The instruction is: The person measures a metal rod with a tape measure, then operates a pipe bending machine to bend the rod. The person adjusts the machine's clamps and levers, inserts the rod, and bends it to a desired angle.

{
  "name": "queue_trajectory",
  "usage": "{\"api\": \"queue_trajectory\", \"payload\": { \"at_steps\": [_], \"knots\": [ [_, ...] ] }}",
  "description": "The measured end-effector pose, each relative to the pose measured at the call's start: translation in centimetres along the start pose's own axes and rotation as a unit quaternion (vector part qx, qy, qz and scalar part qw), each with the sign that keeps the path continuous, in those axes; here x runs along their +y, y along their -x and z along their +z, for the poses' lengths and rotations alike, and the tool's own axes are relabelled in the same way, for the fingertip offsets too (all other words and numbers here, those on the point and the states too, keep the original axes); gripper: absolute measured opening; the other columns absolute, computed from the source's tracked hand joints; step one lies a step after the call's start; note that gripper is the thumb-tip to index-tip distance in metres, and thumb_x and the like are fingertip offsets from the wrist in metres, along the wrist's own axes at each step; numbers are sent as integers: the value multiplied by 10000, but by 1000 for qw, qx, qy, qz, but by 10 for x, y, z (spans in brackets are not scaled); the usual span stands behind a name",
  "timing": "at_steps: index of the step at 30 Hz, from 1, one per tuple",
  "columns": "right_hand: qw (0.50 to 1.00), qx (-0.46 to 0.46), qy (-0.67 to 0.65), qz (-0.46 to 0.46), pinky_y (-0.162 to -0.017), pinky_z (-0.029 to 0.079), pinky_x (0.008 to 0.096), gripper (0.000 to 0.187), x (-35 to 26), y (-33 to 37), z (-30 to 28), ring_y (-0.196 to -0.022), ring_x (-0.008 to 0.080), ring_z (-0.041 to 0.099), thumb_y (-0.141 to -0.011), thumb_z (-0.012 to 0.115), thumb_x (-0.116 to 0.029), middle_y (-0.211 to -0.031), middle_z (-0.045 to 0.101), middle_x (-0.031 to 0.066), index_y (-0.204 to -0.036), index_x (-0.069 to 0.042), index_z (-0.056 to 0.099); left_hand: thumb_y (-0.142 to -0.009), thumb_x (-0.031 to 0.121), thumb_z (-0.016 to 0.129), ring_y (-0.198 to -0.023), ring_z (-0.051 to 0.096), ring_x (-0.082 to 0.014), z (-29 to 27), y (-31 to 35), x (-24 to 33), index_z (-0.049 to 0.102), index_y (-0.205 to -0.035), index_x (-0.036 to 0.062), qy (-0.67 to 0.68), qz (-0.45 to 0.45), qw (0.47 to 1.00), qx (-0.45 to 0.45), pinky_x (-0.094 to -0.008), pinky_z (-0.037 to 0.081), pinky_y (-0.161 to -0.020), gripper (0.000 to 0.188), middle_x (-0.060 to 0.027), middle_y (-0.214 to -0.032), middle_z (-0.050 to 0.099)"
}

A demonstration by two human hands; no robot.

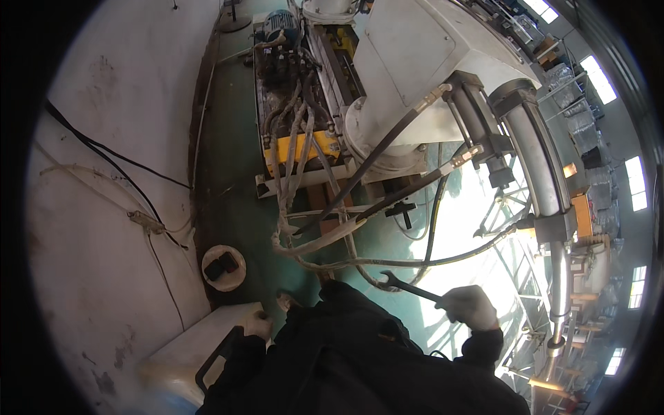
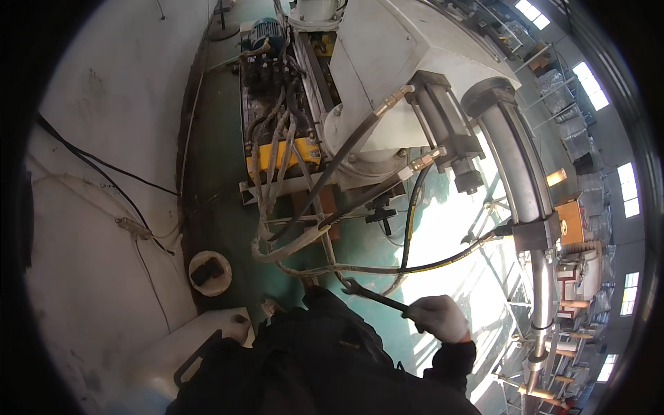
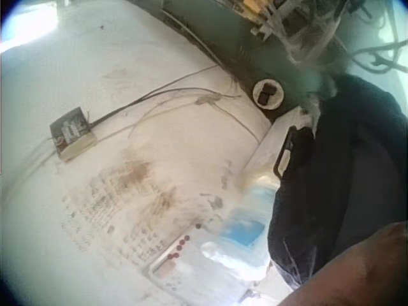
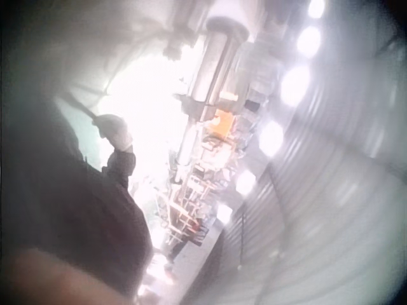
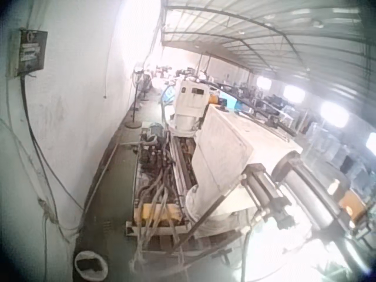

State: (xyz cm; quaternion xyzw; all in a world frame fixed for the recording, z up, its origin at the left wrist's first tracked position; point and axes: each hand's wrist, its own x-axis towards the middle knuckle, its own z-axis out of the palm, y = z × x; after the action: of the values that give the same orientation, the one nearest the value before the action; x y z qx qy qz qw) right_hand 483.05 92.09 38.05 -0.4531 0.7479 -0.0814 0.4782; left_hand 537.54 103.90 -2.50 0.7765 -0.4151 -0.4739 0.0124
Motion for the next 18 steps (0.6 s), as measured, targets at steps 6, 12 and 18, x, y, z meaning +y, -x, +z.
{"api": "queue_trajectory", "payload": {
  "at_steps": [6,12,18],
  "knots": [
    [931,150,294,-158,-858,637,575,345,-11,-228,91,-925,495,795,-1061,725,-365,-941,824,243,-1076,-61,887,-1116,316,720,-1146,793,-353,6,-10,20,796,-1294,-22,3,95,994,56,-511,641,-968,390,-232,-1251,824],
    [894,156,381,-176,-973,647,581,383,-77,-420,98,-1070,475,816,-1049,709,-403,-1064,837,274,-1095,-72,895,-1090,353,720,-1133,781,-421,6,46,45,802,-1288,-27,141,-67,986,54,-542,618,-978,436,-231,-1255,818],
    [884,89,451,-84,-1059,644,559,426,-115,-491,108,-1235,480,789,-1017,737,-373,-1267,832,280,-1194,-13,879,-1021,298,737,-1142,802,-440,67,87,-2,835,-1228,0,111,-178,975,70,-518,613,-1026,376,-267,-1197,840]
  ]
}}
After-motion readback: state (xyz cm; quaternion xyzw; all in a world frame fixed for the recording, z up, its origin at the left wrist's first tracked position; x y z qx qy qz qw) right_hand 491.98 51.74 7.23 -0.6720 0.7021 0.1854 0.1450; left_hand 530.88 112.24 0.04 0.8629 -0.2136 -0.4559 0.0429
